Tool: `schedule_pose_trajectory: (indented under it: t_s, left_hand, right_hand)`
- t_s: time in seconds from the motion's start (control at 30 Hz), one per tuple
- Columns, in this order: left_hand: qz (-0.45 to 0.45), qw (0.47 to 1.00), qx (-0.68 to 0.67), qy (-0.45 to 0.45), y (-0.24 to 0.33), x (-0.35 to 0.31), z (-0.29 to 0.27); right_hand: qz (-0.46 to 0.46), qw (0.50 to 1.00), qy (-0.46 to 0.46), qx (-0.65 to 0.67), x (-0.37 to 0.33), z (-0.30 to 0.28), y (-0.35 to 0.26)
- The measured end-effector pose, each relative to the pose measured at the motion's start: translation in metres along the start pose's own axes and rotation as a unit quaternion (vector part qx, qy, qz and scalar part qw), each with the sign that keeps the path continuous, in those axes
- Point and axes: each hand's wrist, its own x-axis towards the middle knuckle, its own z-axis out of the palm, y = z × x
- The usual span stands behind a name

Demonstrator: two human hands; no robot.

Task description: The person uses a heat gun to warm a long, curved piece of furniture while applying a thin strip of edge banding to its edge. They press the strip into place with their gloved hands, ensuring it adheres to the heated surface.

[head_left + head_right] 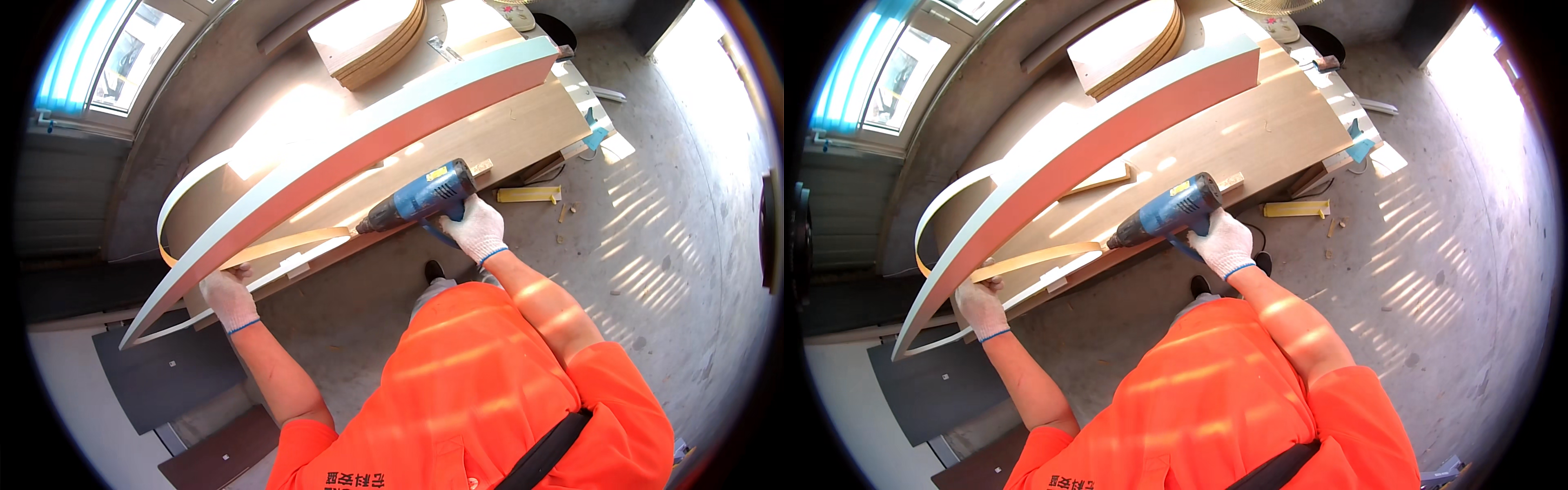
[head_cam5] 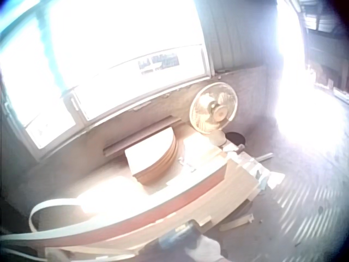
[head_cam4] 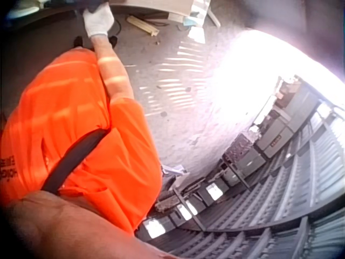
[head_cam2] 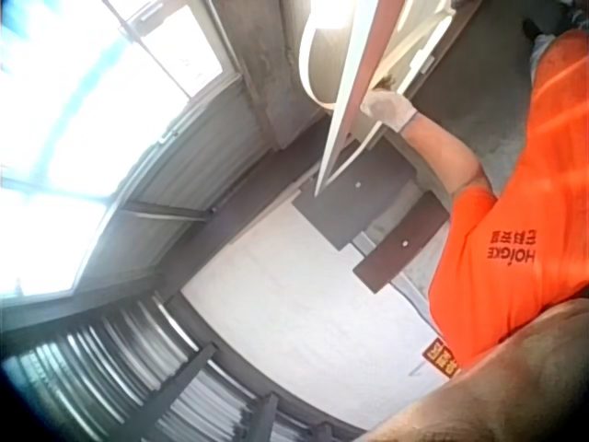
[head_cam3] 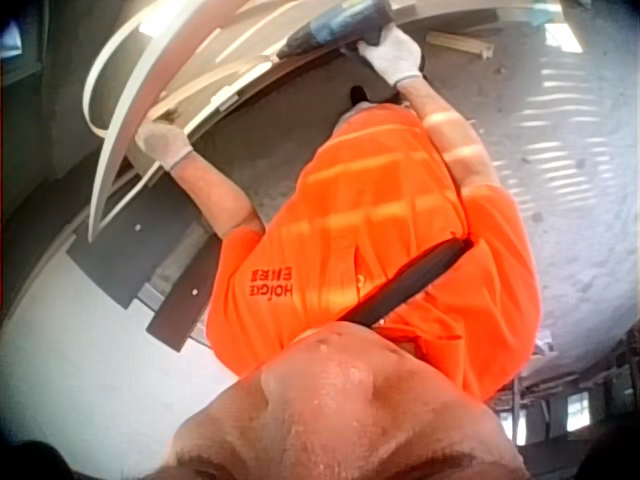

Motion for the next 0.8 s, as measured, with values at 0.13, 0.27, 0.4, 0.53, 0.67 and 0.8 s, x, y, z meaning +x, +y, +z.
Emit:
schedule_pose_trajectory:
  t_s: [0.13, 0.27, 0.4, 0.53, 0.67, 0.8]
  left_hand:
    - [0.011, 0.999, 0.009, -0.040, -0.005, -0.004, 0.000]
    - [0.003, 0.999, 0.024, -0.037, -0.006, -0.015, 0.012]
    - [0.005, 0.999, 0.012, -0.043, -0.010, -0.017, 0.017]
    - [0.006, 0.998, 0.028, -0.049, -0.017, -0.016, 0.014]
    - [-0.001, 0.998, 0.025, -0.058, -0.018, -0.018, 0.018]
    - [0.004, 0.997, 0.039, -0.062, -0.015, -0.026, 0.026]
  right_hand:
    - [0.017, 1.000, -0.003, 0.002, -0.002, -0.006, -0.002]
    - [0.020, 1.000, 0.009, 0.003, -0.004, -0.008, -0.001]
    - [0.027, 1.000, 0.016, -0.003, -0.004, -0.008, 0.005]
    - [0.030, 0.999, 0.016, -0.002, -0.006, -0.013, 0.003]
    - [0.033, 0.999, 0.019, -0.002, -0.008, -0.017, 0.002]
    - [0.039, 0.999, 0.018, -0.003, -0.009, -0.020, 0.001]
